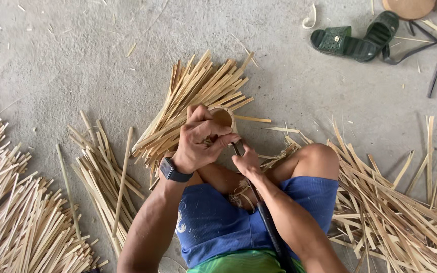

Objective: The person uses a knife to whittle and refine the ends of several long, thin bamboo strips, handling each strip individually and then weaving them into a bundle.

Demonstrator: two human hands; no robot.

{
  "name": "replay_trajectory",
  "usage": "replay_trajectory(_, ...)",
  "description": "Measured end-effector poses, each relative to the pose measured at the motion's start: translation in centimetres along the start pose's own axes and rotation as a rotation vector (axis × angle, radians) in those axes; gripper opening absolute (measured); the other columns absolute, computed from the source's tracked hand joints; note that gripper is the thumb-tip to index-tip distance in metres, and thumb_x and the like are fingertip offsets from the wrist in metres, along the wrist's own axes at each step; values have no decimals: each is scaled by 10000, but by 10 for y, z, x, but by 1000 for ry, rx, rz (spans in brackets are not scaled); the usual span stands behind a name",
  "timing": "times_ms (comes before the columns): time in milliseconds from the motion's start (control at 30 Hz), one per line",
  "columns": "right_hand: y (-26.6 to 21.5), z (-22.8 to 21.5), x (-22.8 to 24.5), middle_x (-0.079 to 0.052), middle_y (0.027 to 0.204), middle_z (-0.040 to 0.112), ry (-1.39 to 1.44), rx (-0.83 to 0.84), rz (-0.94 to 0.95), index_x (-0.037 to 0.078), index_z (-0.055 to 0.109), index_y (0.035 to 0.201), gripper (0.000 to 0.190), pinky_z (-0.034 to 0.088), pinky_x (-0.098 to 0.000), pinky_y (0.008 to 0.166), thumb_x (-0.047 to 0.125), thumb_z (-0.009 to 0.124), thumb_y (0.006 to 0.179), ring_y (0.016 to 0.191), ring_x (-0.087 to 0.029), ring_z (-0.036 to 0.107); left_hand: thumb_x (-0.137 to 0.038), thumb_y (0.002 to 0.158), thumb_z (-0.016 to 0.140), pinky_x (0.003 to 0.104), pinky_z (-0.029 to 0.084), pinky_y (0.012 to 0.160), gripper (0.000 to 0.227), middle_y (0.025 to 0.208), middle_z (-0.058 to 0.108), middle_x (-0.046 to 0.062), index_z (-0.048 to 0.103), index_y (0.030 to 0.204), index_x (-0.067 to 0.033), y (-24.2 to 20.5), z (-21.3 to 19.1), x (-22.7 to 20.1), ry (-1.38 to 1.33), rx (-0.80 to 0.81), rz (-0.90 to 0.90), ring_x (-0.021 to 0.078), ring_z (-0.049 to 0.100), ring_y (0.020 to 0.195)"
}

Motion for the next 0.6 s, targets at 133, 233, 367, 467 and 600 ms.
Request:
replay_trajectory(133, -11, -7, 10, -77, 755, 692, 210, 31, -23, -1, 516, 1448, 773, 518, -313, 464, 146, 656, 701, 503, -150, 611, -215, 772, 946, 345, 448, 856, 277, 937, 632, 9, 728, 927, -144, -6, -5, 3, 25, -43, -26, 184, 549, 907)
replay_trajectory(233, -43, -27, 28, -93, 671, 606, 232, 126, 17, 89, 461, 1522, 814, 429, -320, 448, 134, 624, 726, 483, -170, 509, -214, 750, 981, 354, 446, 856, 292, 874, 594, -11, 743, 901, -134, -2, 1, 14, 107, -70, -9, 171, 531, 891)
replay_trajectory(367, -118, -56, 52, -25, 630, 578, 43, 161, -253, 181, 392, 1590, 900, 457, -322, 464, 129, 597, 715, 495, -157, 523, -252, 744, 975, 325, 505, 855, 297, 972, 656, -3, 729, 883, -159, 8, -4, 29, 109, -174, -77, 163, 548, 944)
replay_trajectory(467, -177, -47, 73, -105, 670, 660, -120, 293, -547, 172, 405, 1585, 895, 558, -351, 551, 124, 624, 719, 534, -199, 640, -251, 707, 979, 385, 461, 859, 361, 992, 658, 35, 748, 953, -126, 19, -14, 25, 133, -121, -95, 164, 550, 952)
replay_trajectory(600, -225, 5, 95, -269, 947, 668, -449, 534, -771, 17, 284, 1635, 922, 586, -482, 664, 275, 730, 870, 689, -395, 672, -170, 803, 885, 376, 400, 1017, 356, 1028, 702, -13, 763, 1134, -125, 37, -20, 18, 36, 152, -160, 150, 566, 1060)
Point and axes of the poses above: each hand's wrist, its own y-axis towards the middle knuckle, its own z-axis out of the palm, x = y × z, the point moved 2 cm from there along y, towards the middle knuckle
